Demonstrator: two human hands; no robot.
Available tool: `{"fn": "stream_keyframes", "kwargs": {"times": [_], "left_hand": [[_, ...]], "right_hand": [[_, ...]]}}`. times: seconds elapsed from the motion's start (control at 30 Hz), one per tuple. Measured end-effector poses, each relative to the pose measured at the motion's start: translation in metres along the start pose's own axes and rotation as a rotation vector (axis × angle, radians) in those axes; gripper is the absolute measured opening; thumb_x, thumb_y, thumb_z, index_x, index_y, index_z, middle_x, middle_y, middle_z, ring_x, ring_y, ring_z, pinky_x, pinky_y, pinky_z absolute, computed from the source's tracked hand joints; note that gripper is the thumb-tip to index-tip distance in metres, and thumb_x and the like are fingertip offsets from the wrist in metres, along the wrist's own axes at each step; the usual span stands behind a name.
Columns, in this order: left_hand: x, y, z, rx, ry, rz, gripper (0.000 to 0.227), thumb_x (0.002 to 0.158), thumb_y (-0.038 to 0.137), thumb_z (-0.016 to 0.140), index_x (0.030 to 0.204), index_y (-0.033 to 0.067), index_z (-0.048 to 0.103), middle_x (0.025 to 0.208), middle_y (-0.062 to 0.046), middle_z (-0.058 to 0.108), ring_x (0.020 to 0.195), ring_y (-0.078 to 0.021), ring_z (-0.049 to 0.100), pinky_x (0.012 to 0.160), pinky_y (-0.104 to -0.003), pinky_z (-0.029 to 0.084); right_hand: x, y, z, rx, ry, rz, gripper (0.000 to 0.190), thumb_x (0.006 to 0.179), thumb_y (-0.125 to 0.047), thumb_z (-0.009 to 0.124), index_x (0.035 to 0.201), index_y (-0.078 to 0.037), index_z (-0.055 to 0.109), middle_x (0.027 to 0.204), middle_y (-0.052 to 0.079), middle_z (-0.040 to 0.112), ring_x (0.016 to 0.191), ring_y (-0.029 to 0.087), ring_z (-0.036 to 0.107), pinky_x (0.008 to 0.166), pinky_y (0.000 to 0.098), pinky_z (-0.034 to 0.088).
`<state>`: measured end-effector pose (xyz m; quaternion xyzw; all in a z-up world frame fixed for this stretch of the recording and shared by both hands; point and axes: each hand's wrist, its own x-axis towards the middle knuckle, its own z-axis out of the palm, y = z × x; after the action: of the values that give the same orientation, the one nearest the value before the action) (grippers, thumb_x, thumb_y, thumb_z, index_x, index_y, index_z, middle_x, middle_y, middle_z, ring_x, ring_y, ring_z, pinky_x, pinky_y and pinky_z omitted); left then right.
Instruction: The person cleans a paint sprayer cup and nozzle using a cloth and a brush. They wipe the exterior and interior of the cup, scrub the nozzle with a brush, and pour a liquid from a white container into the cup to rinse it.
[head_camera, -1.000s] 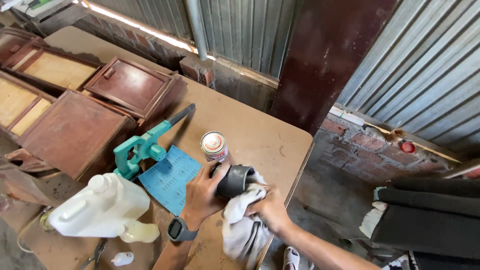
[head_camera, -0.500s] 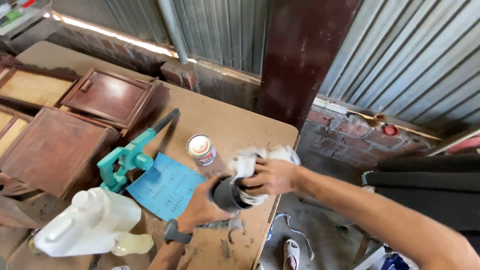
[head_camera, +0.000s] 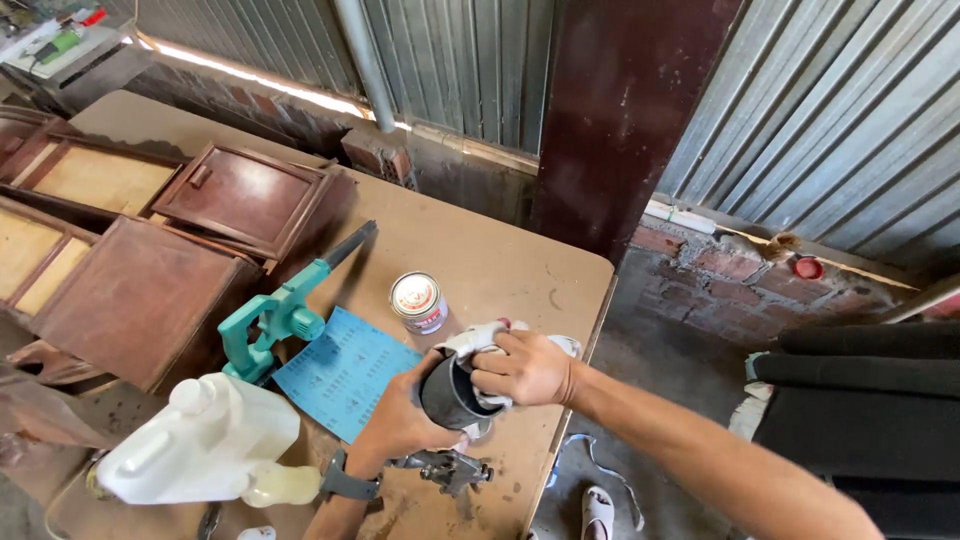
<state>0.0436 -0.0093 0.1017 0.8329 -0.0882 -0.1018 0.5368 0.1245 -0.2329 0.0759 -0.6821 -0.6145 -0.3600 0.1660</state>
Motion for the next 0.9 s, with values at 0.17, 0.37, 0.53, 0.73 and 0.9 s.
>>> {"fn": "stream_keyframes", "kwargs": {"times": [0.17, 0.37, 0.53, 0.73, 0.9], "left_hand": [[-0.002, -0.011, 0.008, 0.080, 0.017, -0.094, 0.092, 0.044, 0.038, 0.091, 0.130, 0.0199, 0.065, 0.109, 0.003, 0.076, 0.098, -0.0117, 0.065, 0.080, -0.032, 0.053], [-0.013, -0.037, -0.004, 0.192, 0.235, -0.098, 0.094, 0.039, 0.048, 0.098, 0.125, 0.0257, 0.066, 0.118, 0.006, 0.077, 0.105, -0.0128, 0.070, 0.091, -0.033, 0.052], [-0.014, -0.040, 0.000, 0.202, 0.363, -0.038, 0.075, 0.053, 0.042, 0.093, 0.122, 0.0263, 0.066, 0.114, 0.003, 0.079, 0.100, -0.0198, 0.075, 0.083, -0.038, 0.058], [-0.018, -0.048, 0.032, 0.029, 0.582, 0.272, 0.082, 0.057, 0.026, 0.097, 0.129, 0.0132, 0.060, 0.121, -0.007, 0.072, 0.108, -0.0239, 0.070, 0.096, -0.034, 0.054], [-0.014, -0.055, 0.053, 0.397, 0.824, 0.431, 0.082, 0.060, 0.034, 0.090, 0.132, 0.0108, 0.059, 0.127, -0.014, 0.064, 0.108, -0.0332, 0.071, 0.080, -0.042, 0.061]], "right_hand": [[-0.038, -0.023, 0.025, 0.192, -0.284, 0.272, 0.015, 0.082, -0.007, 0.063, 0.091, -0.011, 0.052, 0.088, 0.006, 0.058, 0.066, 0.029, 0.054, 0.050, 0.0449, 0.043], [-0.024, 0.005, -0.057, 0.794, -0.599, 1.074, 0.060, 0.055, 0.008, 0.058, 0.110, -0.012, 0.076, 0.084, 0.004, 0.081, 0.076, 0.015, 0.072, 0.068, 0.0300, 0.054], [-0.043, 0.011, -0.048, 0.946, -0.030, 1.426, 0.049, 0.053, 0.012, 0.075, 0.099, -0.003, 0.078, 0.097, 0.002, 0.079, 0.095, 0.013, 0.069, 0.087, 0.0285, 0.053], [-0.066, 0.002, -0.027, 1.093, 0.343, 1.626, 0.059, 0.066, 0.006, 0.073, 0.125, 0.003, 0.067, 0.124, 0.017, 0.074, 0.115, 0.028, 0.068, 0.102, 0.0395, 0.051], [-0.009, -0.007, -0.096, 0.840, 0.199, 1.042, 0.038, 0.085, -0.015, 0.073, 0.121, -0.003, 0.068, 0.141, 0.018, 0.060, 0.139, 0.032, 0.055, 0.111, 0.0444, 0.048]]}}
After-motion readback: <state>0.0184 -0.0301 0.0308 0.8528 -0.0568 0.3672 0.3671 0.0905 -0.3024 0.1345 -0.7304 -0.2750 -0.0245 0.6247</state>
